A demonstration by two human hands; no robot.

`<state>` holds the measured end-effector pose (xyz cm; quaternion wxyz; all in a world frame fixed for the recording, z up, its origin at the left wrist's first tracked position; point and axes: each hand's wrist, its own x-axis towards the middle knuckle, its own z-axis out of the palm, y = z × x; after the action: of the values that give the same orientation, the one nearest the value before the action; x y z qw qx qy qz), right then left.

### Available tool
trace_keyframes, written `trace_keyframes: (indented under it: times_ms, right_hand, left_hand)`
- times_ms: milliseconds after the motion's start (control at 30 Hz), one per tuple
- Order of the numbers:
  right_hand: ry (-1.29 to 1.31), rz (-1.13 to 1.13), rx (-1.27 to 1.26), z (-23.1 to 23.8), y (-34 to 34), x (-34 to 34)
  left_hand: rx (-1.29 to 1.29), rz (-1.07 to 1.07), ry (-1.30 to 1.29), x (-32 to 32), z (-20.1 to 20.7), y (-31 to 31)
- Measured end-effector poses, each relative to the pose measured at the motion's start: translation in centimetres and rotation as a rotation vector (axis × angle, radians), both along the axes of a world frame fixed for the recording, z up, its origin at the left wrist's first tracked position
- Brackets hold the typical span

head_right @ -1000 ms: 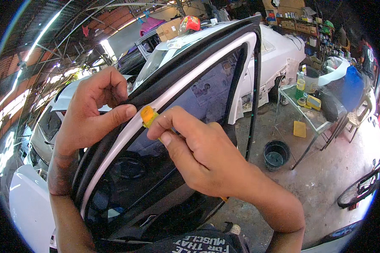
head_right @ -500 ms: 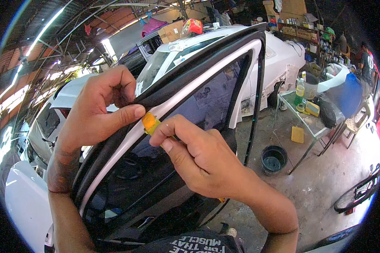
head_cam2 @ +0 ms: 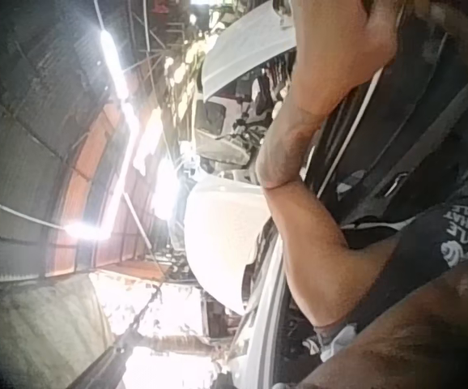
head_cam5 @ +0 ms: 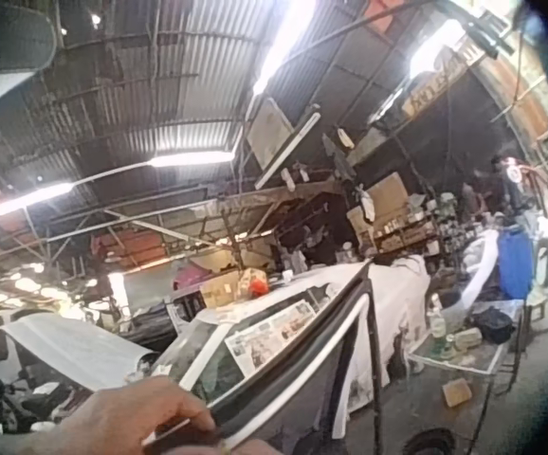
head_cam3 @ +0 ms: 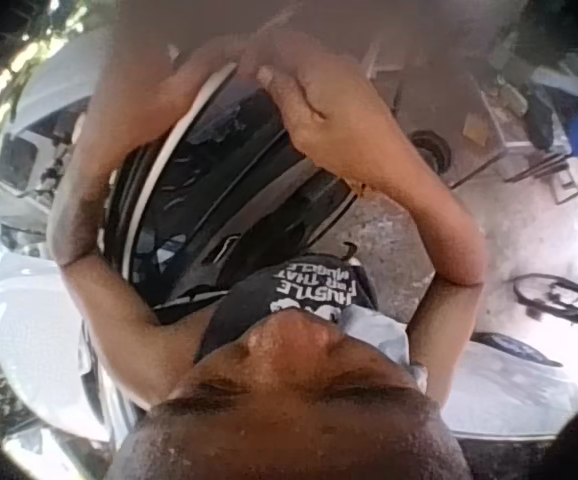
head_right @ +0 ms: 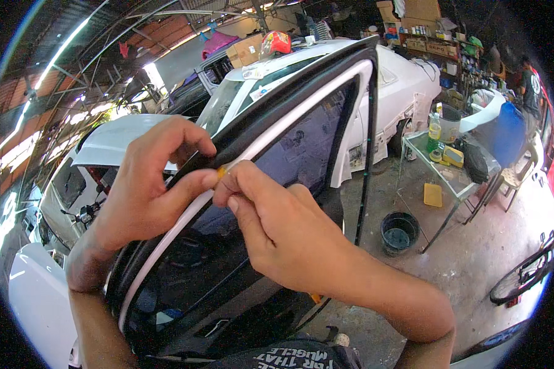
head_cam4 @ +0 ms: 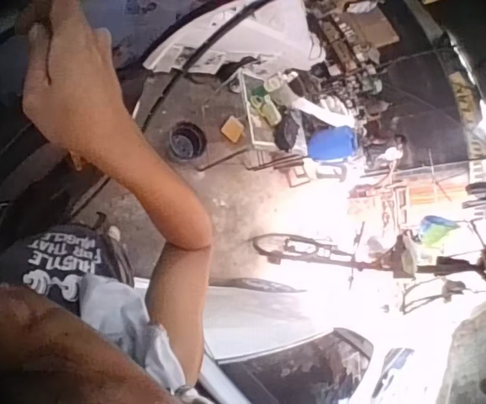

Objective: The person tucks the rubber weatherstripping into the car door frame around the window using a plastic pry tool.

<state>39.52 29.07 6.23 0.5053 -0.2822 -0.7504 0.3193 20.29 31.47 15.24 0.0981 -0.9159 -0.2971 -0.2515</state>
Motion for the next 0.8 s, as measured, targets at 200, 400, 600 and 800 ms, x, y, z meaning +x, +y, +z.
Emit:
trace_keyframes:
  times_ms: [200, 400, 600, 800]
  right_hand:
    - [0.098, 0.103, -0.123, 0.3, 0.5, 0.8]
    - [0.144, 0.226, -0.219, 0.7, 0.8, 2.0]
    - [0.202, 0.205, -0.173, -1.8, 0.2, 2.0]
    - [0.239, 0.186, 0.019, -3.2, 0.4, 0.3]
  left_hand:
    - [0.017, 0.219, 0.077, -0.5, -1.4, -4.2]
    - [0.128, 0.206, -0.122, -1.2, -2.2, -2.9]
    - [-0.003, 0.183, -0.228, -1.1, -2.4, -2.6]
    - [-0.021, 0.233, -0.224, -0.8, -2.0, -3.6]
